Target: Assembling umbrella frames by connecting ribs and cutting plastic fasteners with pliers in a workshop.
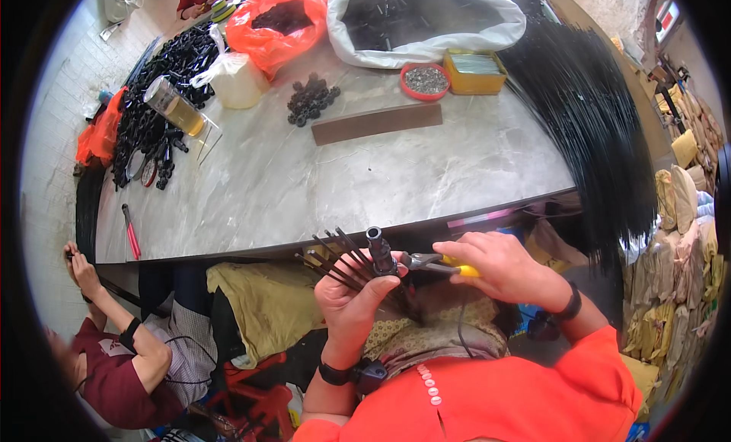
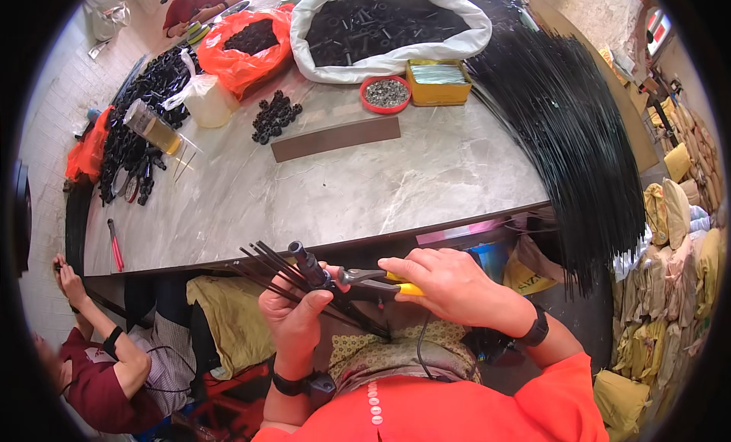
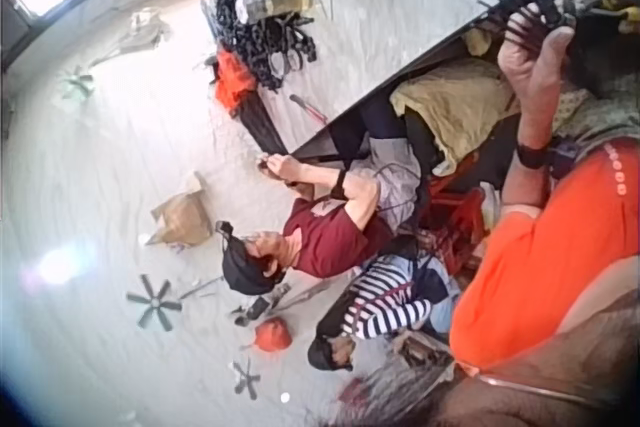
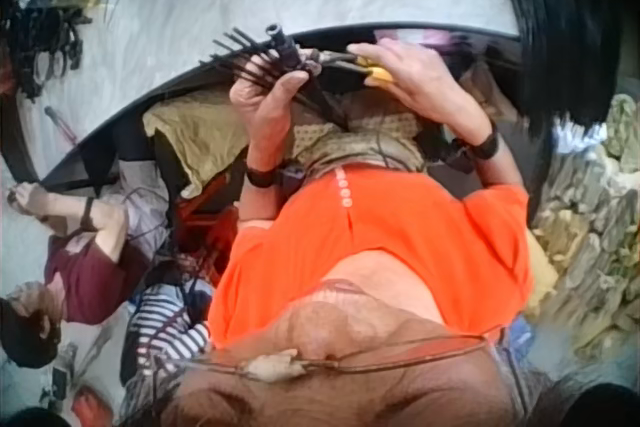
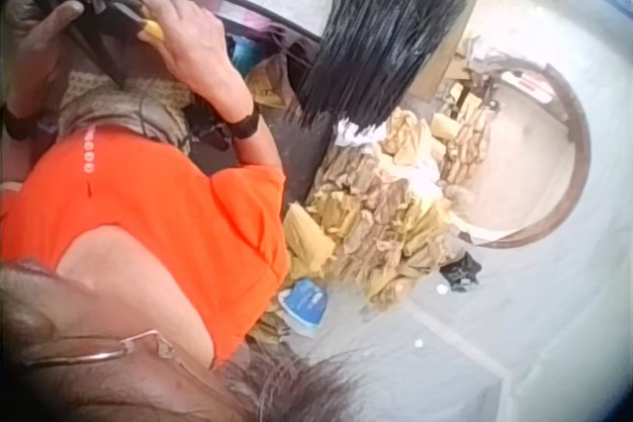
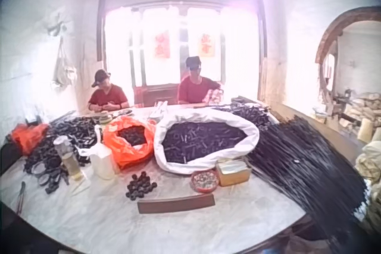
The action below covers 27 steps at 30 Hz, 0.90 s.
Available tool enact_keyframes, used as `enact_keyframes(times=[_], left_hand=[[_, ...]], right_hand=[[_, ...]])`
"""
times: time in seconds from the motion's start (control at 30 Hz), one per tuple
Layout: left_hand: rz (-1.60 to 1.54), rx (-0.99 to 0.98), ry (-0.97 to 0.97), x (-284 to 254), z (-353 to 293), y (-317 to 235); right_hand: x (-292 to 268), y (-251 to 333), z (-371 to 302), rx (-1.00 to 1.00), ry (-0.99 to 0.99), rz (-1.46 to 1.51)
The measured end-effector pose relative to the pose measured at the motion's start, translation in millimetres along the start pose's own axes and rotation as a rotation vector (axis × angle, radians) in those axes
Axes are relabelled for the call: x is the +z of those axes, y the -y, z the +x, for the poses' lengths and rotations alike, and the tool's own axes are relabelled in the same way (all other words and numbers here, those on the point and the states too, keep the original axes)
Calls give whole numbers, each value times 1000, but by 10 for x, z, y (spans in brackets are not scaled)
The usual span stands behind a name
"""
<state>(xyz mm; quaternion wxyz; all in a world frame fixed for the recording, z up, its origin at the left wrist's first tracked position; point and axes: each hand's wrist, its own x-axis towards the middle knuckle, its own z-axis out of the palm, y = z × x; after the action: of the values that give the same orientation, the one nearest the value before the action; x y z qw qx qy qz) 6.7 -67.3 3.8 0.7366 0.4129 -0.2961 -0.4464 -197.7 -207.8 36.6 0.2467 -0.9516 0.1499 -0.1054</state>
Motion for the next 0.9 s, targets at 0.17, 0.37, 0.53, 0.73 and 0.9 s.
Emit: enact_keyframes(times=[0.17,0.37,0.53,0.73,0.9], left_hand=[[26,24,-3,5,-28,26],[77,24,-25,62,-75,-18],[67,46,-11,61,-98,-7],[48,46,-17,77,-129,-14],[49,40,-22,72,-114,-8]], right_hand=[[-21,51,-9,-3,8,5],[-35,80,-58,-31,-12,-18],[-49,94,-75,-55,-27,3],[-80,111,-85,-63,-4,-17],[-138,130,-76,-62,3,-55]])
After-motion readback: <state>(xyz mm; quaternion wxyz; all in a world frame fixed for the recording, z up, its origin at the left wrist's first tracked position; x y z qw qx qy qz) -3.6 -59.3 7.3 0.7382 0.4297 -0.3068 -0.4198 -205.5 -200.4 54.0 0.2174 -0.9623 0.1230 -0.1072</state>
